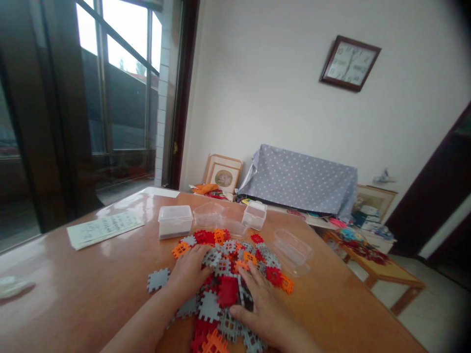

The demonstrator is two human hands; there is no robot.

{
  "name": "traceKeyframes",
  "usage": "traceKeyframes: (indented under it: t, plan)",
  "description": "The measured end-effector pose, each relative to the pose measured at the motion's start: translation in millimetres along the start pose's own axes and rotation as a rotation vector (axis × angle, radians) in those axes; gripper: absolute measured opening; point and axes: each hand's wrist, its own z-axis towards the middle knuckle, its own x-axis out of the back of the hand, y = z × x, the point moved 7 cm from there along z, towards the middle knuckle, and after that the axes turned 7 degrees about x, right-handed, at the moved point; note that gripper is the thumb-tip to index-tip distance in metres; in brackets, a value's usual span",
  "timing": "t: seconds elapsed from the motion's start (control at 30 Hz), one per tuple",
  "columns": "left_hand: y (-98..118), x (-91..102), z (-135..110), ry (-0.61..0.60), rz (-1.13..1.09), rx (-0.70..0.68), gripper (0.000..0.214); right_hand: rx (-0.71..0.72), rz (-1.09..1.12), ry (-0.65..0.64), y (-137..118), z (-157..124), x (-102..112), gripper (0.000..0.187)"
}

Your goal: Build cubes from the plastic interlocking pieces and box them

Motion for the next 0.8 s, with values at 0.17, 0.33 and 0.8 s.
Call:
traceKeyframes:
  t: [0.17,0.33,0.8]
  plan:
    - [-11,8.7,8,0.083,-0.107,0.041,0.026,0.063,-0.031,0.148,-3,32,-5,0.066]
    - [-20,19.4,11,0.168,-0.197,0.106,0.034,0.093,0.0,0.226,-22,36,6,0.079]
    - [-22,26.9,12,0.201,-0.329,0.146,0.037,0.298,-0.083,-0.074,-57,21,-23,0.093]
